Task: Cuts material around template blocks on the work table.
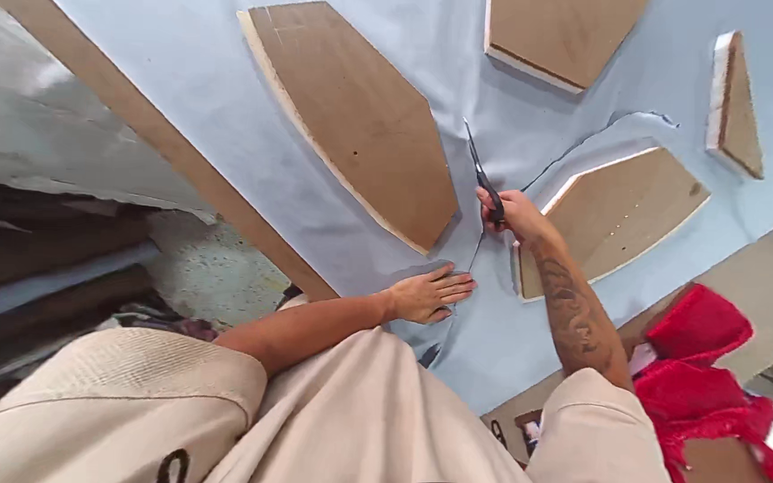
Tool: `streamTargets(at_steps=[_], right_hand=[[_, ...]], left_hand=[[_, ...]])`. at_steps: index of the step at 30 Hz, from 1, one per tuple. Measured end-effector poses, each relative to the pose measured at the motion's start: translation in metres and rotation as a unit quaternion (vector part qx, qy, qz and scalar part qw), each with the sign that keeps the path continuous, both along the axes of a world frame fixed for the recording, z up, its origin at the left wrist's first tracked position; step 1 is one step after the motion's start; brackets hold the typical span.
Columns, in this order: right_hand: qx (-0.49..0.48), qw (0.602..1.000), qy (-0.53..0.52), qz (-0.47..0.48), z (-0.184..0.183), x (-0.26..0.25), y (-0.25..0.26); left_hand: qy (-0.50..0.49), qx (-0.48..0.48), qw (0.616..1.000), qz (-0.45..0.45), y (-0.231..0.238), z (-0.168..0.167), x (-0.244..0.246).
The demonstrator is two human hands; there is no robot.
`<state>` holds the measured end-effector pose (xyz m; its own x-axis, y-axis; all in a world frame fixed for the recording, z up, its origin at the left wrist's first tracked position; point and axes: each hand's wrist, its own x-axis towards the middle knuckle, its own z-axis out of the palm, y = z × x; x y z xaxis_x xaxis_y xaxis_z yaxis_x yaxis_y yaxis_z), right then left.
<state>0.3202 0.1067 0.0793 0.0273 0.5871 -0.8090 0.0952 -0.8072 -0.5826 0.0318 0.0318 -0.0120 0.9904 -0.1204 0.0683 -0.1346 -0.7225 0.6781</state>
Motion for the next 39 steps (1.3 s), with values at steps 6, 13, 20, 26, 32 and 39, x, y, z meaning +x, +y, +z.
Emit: streamTargets(at_steps=[6,13,20,26,32,39], right_hand=[[0.007,0.999,-0.014,-0.031,0.008,0.000,0.024],[0.022,0.999,-0.011,-0.030,0.002,0.002,0.049],[0.047,0.995,-0.078,0.033,0.008,0.019,0.077],[0.042,0.985,-0.112,0.122,0.003,0.036,0.116],[0.016,0.974,-0.106,0.201,0.022,0.043,0.157],[-0.002,0.980,-0.091,0.178,0.022,0.034,0.182]], left_hand=[[-0.015,0.005,1.000,0.004,0.001,-0.003,0.002],[-0.028,0.013,0.999,0.009,0.002,0.001,0.000],[-0.032,-0.019,0.999,-0.002,0.002,0.002,-0.003],[-0.074,-0.197,0.974,0.081,0.111,0.065,-0.005],[0.029,0.047,0.994,0.098,0.287,0.061,-0.009],[-0.011,0.053,0.998,0.023,0.306,0.031,-0.015]])
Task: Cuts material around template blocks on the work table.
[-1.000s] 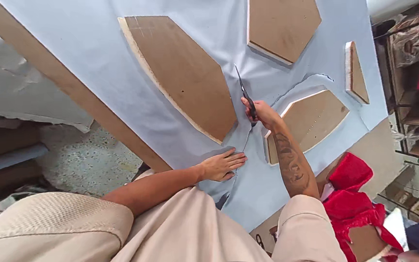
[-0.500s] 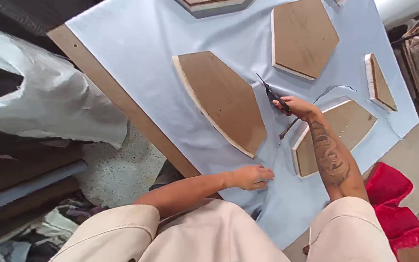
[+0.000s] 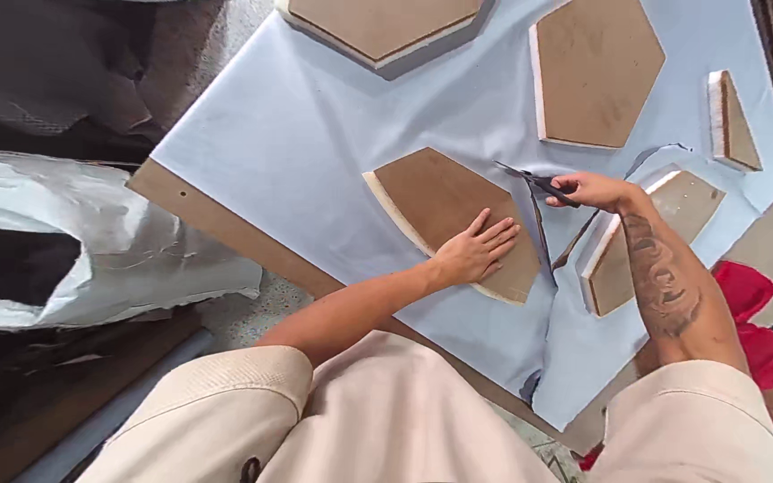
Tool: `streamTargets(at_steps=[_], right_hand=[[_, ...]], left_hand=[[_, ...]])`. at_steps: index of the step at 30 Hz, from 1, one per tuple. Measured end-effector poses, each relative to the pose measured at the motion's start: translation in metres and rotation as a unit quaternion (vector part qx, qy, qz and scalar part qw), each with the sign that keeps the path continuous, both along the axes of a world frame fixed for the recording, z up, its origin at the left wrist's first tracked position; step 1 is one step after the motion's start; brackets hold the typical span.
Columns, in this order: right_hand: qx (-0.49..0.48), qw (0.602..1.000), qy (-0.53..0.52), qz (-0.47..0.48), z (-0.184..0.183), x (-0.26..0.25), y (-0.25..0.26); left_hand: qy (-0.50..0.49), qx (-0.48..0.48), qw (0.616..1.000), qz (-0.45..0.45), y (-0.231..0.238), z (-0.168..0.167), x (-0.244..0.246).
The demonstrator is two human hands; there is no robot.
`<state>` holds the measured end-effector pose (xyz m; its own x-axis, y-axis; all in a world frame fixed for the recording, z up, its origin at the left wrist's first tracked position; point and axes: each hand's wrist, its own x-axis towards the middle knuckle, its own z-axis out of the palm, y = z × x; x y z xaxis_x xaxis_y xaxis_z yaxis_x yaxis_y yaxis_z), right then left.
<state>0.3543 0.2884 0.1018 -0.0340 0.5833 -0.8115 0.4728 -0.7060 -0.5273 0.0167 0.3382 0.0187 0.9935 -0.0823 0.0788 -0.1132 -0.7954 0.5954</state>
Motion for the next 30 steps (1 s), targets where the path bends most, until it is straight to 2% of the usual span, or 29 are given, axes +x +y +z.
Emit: streamTargets(at_steps=[4,7,12,19,23,26,30], right_hand=[[0.015,1.000,-0.003,-0.027,0.007,-0.018,0.016],[-0.028,0.999,-0.018,0.008,0.027,-0.038,0.049],[-0.019,0.999,0.013,0.025,-0.007,-0.026,0.064],[-0.040,0.996,0.052,0.066,-0.012,-0.045,0.111],[-0.036,0.994,0.088,0.045,-0.018,-0.060,0.133],[-0.043,0.991,0.114,0.064,-0.024,-0.067,0.151],[-0.020,0.994,0.090,0.063,-0.025,-0.081,0.178]], left_hand=[[0.002,-0.015,1.000,-0.008,0.001,0.000,-0.001],[-0.001,-0.029,1.000,-0.008,0.005,0.000,0.000],[-0.004,-0.026,1.000,-0.009,0.004,-0.002,0.000],[-0.007,-0.057,0.998,-0.008,0.007,-0.001,0.000],[-0.020,-0.041,0.999,-0.002,0.003,-0.002,0.001],[-0.030,-0.031,0.999,0.010,0.000,-0.005,0.000],[-0.004,-0.049,0.999,0.011,0.008,0.002,-0.002]])
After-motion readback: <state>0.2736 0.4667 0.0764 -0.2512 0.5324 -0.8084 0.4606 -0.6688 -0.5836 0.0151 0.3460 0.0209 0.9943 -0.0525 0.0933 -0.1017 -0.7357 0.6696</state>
